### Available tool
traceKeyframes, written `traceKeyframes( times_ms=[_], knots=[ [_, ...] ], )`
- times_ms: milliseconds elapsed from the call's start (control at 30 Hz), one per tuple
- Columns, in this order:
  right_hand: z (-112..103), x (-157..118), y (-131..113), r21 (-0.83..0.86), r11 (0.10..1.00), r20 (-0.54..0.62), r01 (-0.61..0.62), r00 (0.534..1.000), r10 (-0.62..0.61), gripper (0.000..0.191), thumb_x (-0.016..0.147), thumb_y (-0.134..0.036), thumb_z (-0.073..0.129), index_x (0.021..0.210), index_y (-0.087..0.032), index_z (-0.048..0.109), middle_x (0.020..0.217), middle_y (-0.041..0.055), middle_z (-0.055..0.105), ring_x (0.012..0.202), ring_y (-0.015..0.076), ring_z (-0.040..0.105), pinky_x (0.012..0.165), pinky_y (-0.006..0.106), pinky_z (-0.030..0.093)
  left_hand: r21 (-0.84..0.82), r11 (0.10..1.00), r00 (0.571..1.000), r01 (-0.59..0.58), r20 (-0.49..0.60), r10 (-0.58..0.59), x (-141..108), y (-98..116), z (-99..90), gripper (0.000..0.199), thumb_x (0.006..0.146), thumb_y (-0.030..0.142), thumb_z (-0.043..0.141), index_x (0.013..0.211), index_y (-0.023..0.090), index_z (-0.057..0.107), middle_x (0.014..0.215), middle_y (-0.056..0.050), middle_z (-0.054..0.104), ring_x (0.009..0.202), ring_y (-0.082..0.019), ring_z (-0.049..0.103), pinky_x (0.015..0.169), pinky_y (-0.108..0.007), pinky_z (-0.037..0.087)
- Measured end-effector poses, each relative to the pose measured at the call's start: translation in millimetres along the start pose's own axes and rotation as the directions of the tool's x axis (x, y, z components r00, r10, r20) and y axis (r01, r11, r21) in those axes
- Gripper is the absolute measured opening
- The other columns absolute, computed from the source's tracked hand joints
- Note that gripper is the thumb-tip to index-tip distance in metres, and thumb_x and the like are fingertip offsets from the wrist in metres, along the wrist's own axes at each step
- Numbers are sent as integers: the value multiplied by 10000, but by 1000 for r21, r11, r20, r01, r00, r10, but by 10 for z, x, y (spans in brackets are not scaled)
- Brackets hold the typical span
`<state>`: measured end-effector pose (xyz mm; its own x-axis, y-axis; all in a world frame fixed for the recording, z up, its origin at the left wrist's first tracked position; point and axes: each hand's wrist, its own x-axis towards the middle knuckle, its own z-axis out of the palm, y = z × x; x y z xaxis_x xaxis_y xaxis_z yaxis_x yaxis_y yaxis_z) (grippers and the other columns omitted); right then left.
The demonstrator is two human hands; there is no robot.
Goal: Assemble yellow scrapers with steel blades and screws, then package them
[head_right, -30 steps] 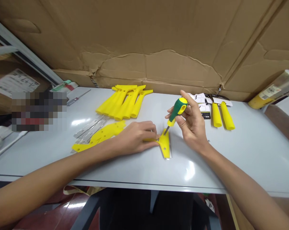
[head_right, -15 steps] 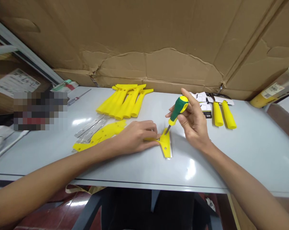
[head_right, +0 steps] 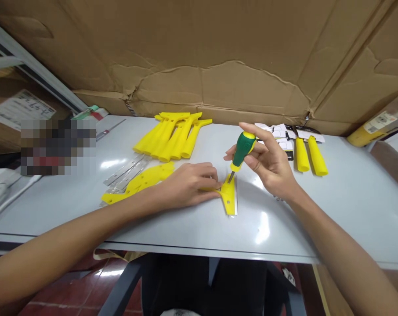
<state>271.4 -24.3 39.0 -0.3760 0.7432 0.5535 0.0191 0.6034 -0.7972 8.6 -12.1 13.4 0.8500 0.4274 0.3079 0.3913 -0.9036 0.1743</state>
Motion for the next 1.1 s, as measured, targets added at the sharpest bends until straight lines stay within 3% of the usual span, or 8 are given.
traceKeyframes(
  times_ms=[200,367,567,733,967,1100],
  knots=[
    [-12,2,14,12,998,-6,-57,998,57,658,961,-321,819,1517,-419,482,1197,19,794,1118,274,805,941,536,716,16,1000,1000,20,13,-20,-1,25,3,231,1056,369,681,968,194,805,959,-53,729,906,-213,678,693,-313,448],
    [60,-12,20,-123,992,-124,-9,992,-6,641,919,-258,855,1458,-406,542,1059,-6,769,977,257,824,859,474,720,38,997,998,62,11,-62,4,76,8,184,1033,366,721,1036,216,827,974,-42,734,906,-210,671,673,-323,428],
    [250,-68,-71,-340,941,-300,6,947,-115,664,837,-258,928,1392,-362,577,1003,-19,702,871,227,800,750,394,683,98,979,984,178,-1,-179,-2,207,38,177,1018,361,744,1087,226,835,957,-43,724,926,-225,668,661,-329,412],
    [282,-87,-28,-350,936,-286,30,948,-137,698,863,-231,888,1443,-381,531,1054,-19,690,866,197,766,758,381,675,105,978,983,181,3,-182,-5,232,34,171,1014,357,748,1066,216,828,970,-41,727,936,-221,665,667,-319,414],
    [293,-101,17,-343,935,-264,94,945,-192,698,941,-259,810,1542,-465,522,1309,30,644,956,214,775,912,466,693,109,984,990,140,-7,-140,9,215,15,184,1031,345,716,1032,191,817,955,-49,711,886,-207,653,655,-323,426],
    [319,-85,-82,-277,952,-343,132,912,-226,662,1001,-307,729,1573,-512,466,1256,47,680,1031,279,761,924,558,690,105,987,993,119,-15,-118,-1,190,29,187,1032,357,712,1040,205,821,947,-49,708,878,-211,650,649,-324,415]
  ],
)
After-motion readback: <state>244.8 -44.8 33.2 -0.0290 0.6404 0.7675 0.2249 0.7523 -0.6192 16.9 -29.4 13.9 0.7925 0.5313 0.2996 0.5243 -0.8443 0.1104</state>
